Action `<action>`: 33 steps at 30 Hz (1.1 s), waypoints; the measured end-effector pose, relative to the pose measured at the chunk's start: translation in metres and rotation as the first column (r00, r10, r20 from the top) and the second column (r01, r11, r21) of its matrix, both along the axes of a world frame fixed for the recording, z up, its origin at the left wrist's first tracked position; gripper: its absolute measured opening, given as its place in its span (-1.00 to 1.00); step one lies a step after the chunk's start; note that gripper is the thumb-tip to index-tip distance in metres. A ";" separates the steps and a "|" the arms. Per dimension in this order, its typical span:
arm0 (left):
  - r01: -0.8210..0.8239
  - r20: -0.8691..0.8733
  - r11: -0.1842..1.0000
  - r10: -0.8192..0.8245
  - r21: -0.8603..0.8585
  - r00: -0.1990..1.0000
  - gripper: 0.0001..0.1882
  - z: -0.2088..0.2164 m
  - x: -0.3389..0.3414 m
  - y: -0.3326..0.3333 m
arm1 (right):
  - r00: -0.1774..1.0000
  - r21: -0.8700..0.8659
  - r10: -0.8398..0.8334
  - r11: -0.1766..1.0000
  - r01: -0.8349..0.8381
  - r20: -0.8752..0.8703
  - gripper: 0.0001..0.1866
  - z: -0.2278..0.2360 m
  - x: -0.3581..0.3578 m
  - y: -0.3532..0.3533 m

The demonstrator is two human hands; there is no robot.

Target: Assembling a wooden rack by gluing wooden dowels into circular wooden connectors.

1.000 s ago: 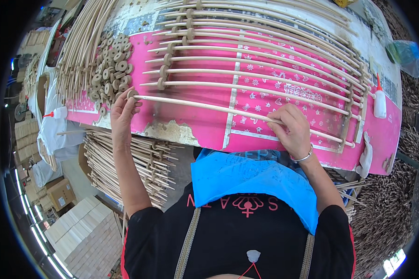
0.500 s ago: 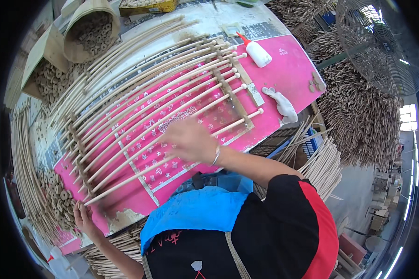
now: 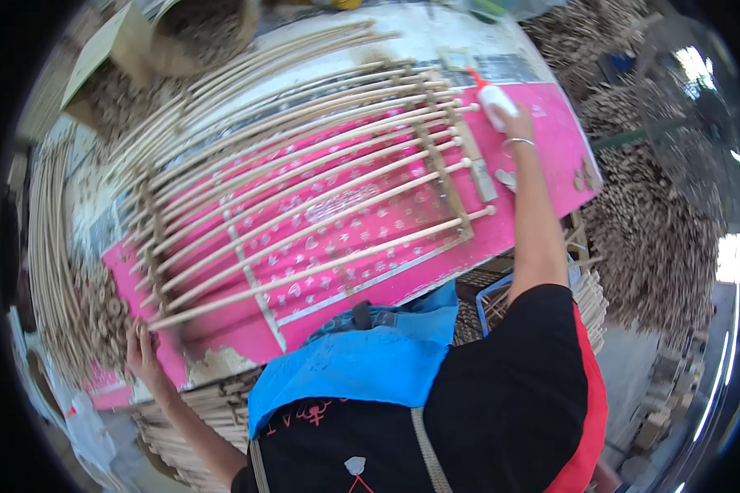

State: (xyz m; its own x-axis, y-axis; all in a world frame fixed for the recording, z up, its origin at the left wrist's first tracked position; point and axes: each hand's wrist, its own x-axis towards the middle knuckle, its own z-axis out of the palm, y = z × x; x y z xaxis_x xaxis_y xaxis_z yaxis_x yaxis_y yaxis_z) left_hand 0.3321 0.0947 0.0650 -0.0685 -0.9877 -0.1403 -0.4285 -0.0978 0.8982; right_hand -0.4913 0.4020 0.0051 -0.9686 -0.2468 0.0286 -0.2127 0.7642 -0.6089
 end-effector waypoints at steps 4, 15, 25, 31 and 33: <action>0.018 -0.120 0.998 -0.026 -0.063 0.992 -0.62 -0.018 -0.008 -0.004 | 0.932 -0.542 0.286 0.831 -0.125 0.224 -0.41 0.035 0.023 -0.017; -0.036 -0.245 0.998 0.023 -0.046 0.969 -0.68 0.003 -0.042 0.014 | 0.095 -0.332 0.976 0.025 -0.943 -0.197 -0.42 0.147 0.406 -0.197; -0.030 -0.238 0.998 0.013 -0.064 0.971 -0.68 0.001 -0.047 0.017 | -0.108 -0.052 0.901 -0.143 -0.988 -0.419 -0.56 0.152 0.470 -0.250; -0.032 -0.258 0.998 0.015 -0.063 0.966 -0.69 -0.001 -0.048 0.018 | -0.138 -0.027 0.893 -0.166 -0.986 -0.429 -0.58 0.152 0.474 -0.256; -0.033 -0.262 0.996 0.011 -0.079 0.965 -0.69 -0.005 -0.047 0.017 | -0.139 -0.030 0.888 -0.170 -0.985 -0.438 -0.61 0.151 0.475 -0.258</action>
